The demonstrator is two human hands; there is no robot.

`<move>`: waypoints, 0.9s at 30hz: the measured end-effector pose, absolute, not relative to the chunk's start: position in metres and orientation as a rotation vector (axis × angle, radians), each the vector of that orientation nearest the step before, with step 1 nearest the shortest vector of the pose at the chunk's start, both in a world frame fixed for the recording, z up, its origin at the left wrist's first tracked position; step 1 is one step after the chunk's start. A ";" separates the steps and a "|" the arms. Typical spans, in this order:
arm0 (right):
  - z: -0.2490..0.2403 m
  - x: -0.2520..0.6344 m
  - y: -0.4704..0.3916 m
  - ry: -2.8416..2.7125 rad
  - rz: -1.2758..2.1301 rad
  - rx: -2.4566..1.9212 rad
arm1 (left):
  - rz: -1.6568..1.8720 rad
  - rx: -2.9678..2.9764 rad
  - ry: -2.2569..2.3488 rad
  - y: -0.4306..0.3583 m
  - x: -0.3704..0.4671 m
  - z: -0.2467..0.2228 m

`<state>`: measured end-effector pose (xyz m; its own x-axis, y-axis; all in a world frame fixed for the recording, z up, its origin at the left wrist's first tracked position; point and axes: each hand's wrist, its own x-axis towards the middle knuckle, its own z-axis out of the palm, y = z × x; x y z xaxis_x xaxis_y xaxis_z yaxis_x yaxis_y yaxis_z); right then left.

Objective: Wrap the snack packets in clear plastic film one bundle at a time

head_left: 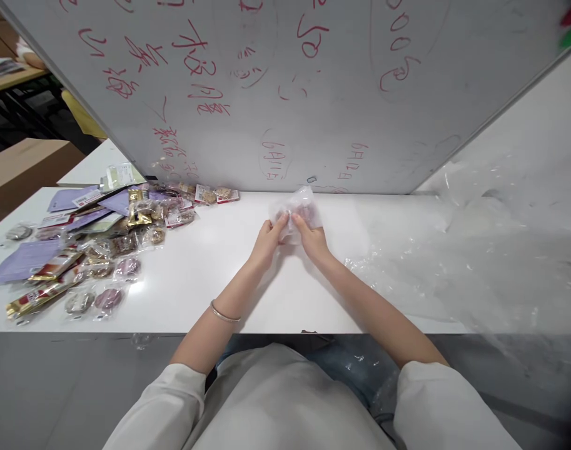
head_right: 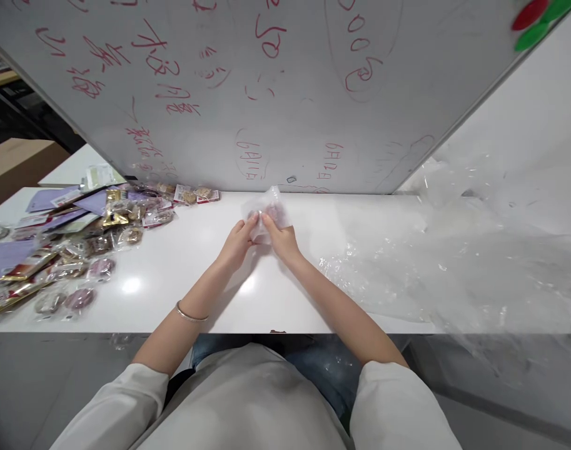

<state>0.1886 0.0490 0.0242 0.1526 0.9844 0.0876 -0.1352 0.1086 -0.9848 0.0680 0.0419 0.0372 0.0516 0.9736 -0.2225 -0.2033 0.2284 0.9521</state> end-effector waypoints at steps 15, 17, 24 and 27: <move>0.046 0.202 0.046 -1.503 0.706 -1.139 | 1.178 0.956 1.422 0.046 0.066 0.025; 0.049 0.206 0.047 -1.552 0.723 -1.168 | 1.201 1.021 1.490 0.048 0.063 0.025; 0.052 0.215 0.049 -1.510 0.729 -1.312 | 1.346 1.282 1.436 0.046 0.062 0.029; 0.054 0.217 0.049 -1.501 0.740 -1.323 | 1.388 1.314 1.370 0.041 0.065 0.031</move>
<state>0.2170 0.0486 0.0540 0.0563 0.9626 0.2651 0.3756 0.2256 -0.8989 0.0645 0.0413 0.0314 -0.1716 0.9740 0.1477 0.1349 -0.1253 0.9829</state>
